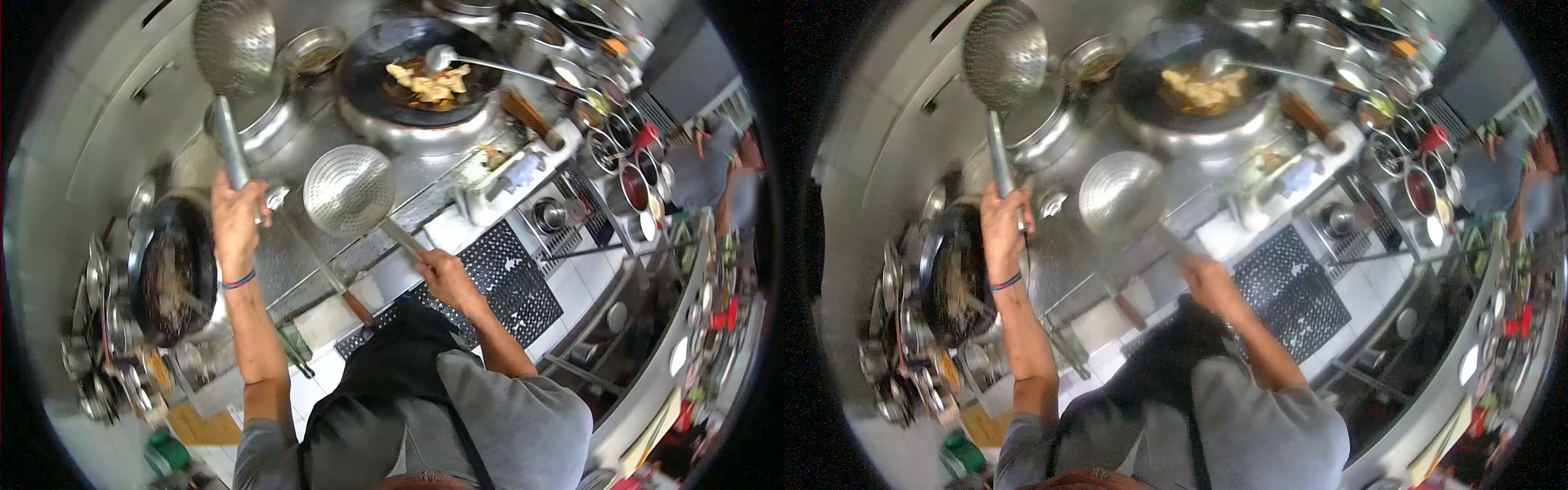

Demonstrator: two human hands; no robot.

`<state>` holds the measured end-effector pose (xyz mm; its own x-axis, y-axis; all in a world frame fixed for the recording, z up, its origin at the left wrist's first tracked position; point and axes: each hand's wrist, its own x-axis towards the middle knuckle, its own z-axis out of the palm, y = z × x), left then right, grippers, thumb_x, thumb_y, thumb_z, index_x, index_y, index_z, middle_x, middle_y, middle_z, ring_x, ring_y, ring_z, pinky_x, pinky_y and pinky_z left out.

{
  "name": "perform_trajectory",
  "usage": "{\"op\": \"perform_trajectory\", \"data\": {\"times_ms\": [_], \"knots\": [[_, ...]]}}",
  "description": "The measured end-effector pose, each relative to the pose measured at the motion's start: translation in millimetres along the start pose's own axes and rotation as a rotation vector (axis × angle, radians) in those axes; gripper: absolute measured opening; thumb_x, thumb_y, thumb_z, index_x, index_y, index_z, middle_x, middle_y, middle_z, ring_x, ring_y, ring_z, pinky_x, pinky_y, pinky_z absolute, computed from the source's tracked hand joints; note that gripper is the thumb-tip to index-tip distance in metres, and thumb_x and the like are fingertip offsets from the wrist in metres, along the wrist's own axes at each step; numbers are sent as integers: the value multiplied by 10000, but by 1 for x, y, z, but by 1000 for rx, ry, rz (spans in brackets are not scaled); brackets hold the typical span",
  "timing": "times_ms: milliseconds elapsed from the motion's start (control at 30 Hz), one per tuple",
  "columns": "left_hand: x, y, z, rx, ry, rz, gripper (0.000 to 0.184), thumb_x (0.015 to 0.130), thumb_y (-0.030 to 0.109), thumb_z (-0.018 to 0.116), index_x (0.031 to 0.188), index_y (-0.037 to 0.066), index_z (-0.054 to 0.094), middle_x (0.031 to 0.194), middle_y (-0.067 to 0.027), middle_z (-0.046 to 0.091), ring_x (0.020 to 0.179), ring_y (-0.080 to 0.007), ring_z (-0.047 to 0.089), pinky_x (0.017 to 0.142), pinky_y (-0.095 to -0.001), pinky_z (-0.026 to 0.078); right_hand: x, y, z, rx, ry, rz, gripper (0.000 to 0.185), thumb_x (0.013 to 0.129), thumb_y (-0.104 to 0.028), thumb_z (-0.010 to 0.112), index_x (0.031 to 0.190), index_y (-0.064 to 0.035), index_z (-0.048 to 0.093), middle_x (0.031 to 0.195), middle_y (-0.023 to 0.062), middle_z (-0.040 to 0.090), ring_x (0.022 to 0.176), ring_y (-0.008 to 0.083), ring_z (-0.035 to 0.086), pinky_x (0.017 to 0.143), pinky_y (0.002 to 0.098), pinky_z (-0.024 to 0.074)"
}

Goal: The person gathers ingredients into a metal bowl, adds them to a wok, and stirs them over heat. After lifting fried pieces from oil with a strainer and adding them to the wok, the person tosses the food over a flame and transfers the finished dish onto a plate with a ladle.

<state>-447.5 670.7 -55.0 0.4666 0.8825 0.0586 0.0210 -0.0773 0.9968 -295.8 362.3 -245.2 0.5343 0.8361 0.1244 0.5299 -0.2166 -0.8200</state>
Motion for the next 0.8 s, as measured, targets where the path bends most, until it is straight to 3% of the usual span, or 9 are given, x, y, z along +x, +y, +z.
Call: {"op": "perform_trajectory", "data": {"times_ms": [133, 167, 233, 367, 467, 500, 700, 767, 800], "knots": [[-60, 21, -102, -30, 296, 108, 192, 836, 27, 615, 986, 0, 499, 682, -73, 544, 461, -142, 506, 377, -286, 413, 9, 1, -2, -43, 72, -127, 207, 921, -32, 667, 1114, 41, 694, 988, 253, 715, 810, 296, 725, 697, 371, 557], [-81, 27, -123, -65, 399, 144, 176, 820, 12, 601, 960, -17, 496, 661, -78, 547, 450, -152, 505, 379, -292, 413, 10, -14, -4, -31, 18, 90, 253, 918, -15, 616, 1150, 58, 685, 998, 278, 694, 896, 414, 693, 812, 447, 554], [-122, 22, -176, -58, 576, 198, 152, 864, 28, 597, 976, 32, 495, 705, -69, 538, 498, -141, 513, 395, -298, 418, 11, -25, -4, -46, 41, 40, 277, 950, -36, 606, 1207, 31, 681, 1060, 273, 700, 939, 386, 706, 830, 416, 552], [-209, -7, -259, -125, 946, 140, 74, 889, 45, 561, 926, 5, 510, 708, -82, 548, 542, -159, 535, 446, -316, 450, 1, -21, 21, -16, -8, 223, 287, 965, -54, 617, 1232, 38, 668, 1079, 265, 705, 955, 335, 706, 842, 386, 545], [-270, -44, -306, -262, 1132, 40, 75, 913, 65, 543, 866, 8, 531, 711, -70, 550, 596, -159, 559, 493, -314, 458, -1, -21, 46, -109, -123, 97, 315, 1009, -123, 604, 1259, 65, 649, 979, 173, 719, 806, 181, 641, 727, 305, 524], [-290, -59, -319, -313, 1173, -13, 88, 922, 77, 547, 867, 8, 544, 715, -63, 553, 608, -157, 563, 498, -305, 453, -2, -26, 54, -145, -140, 31, 317, 1008, -123, 604, 1269, 53, 648, 982, 176, 721, 811, 189, 645, 736, 312, 524], [-378, -168, -380, -790, 977, -238, 73, 914, 94, 608, 889, 33, 577, 718, -28, 556, 611, -130, 542, 508, -251, 429, -11, -82, 96, -172, -248, -137, 301, 978, -119, 621, 1249, 2, 670, 1013, 215, 714, 856, 258, 684, 780, 361, 537], [-388, -193, -385, -746, 1026, -293, 113, 905, 85, 618, 824, 79, 540, 669, 26, 481, 561, -59, 441, 442, -206, 312, -23, -85, 108, -252, -280, -182, 278, 962, -96, 620, 1214, 9, 677, 1026, 235, 707, 882, 302, 702, 777, 379, 544], [-393, -198, -390, -857, 898, -273, 148, 913, 84, 620, 811, 95, 513, 690, 42, 476, 547, -38, 392, 421, -190, 271, -30, -96, 111, -315, -293, -230, 269, 951, -72, 617, 1202, 3, 681, 1014, 247, 704, 895, 352, 707, 772, 395, 550]]}}
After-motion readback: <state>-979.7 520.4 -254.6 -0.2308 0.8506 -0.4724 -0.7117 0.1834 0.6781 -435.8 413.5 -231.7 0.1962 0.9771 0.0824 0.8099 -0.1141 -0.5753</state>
